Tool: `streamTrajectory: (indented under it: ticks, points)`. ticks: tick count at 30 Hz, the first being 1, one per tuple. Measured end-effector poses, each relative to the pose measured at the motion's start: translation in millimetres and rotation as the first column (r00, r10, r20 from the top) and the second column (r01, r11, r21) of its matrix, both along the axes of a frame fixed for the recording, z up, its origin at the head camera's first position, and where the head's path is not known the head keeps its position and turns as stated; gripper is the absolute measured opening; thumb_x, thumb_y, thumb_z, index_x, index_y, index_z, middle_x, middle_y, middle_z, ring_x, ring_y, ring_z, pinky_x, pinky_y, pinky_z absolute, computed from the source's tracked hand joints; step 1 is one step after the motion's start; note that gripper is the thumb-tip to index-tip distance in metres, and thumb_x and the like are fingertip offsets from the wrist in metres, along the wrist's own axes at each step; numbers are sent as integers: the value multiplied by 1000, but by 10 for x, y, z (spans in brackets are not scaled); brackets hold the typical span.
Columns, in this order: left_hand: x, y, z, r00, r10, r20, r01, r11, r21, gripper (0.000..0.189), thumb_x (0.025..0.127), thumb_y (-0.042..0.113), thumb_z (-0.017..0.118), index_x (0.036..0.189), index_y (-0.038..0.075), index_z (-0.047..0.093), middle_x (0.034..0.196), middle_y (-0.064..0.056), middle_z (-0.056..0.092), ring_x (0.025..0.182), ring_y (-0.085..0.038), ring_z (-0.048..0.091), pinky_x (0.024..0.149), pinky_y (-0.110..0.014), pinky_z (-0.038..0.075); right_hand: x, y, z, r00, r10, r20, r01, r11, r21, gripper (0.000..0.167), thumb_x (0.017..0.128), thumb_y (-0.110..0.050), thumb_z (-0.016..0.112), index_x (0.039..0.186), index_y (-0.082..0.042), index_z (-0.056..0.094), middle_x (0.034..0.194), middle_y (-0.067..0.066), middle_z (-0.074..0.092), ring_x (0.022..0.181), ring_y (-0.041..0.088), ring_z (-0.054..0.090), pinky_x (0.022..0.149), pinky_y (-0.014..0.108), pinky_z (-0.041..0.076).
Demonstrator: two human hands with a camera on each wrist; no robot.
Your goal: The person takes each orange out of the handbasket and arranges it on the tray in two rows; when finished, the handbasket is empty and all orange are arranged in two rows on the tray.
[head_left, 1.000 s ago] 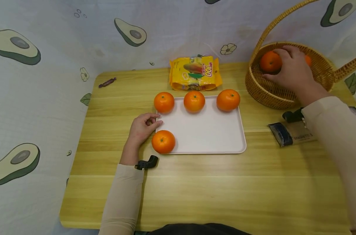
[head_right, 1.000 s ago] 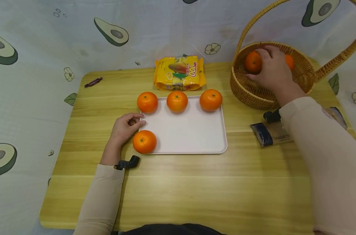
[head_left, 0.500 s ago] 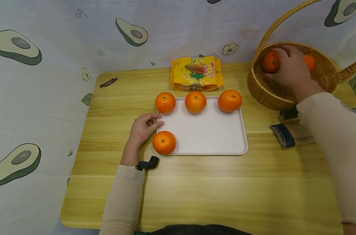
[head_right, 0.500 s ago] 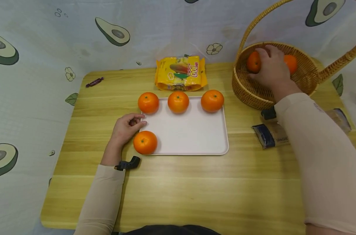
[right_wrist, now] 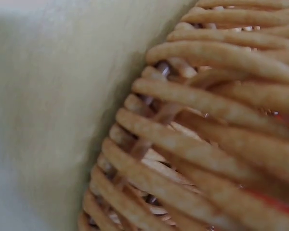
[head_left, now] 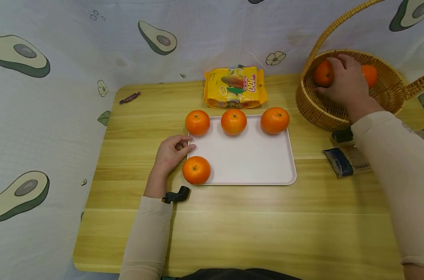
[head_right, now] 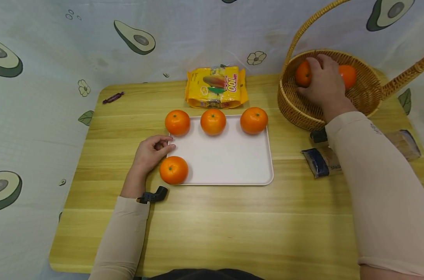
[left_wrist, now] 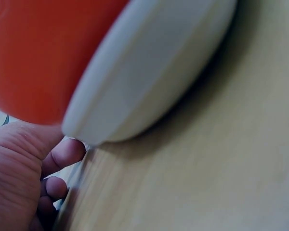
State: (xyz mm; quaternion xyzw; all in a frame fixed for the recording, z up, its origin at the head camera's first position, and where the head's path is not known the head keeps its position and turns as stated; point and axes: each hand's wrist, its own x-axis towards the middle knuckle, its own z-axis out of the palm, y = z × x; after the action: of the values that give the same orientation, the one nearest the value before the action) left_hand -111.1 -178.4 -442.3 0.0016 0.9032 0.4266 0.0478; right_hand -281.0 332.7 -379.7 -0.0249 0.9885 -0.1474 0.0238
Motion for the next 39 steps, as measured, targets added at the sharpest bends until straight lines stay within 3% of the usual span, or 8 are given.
streamTrajectory:
  ticks: [28,39]
  points:
    - [-2,0,2,1000,6,7,-6,1000,18,27,91,29,79,113,14,76,91,-5,64,84,-22,55,73,-30,45,-31,36,-13,999,38,-21,-38,999,16,78,97,-14,64,161,-3,21,166,29,13,150,55,18,115,73,23]
    - [0,-2,3,1000,5,8,-5,1000,10,29,90,29,80,115,14,76,93,-5,65,84,-22,55,72,-29,45,29,14,52,998,38,-50,-38,999,-6,77,97,-15,64,160,-2,24,164,30,16,148,56,21,117,71,23]
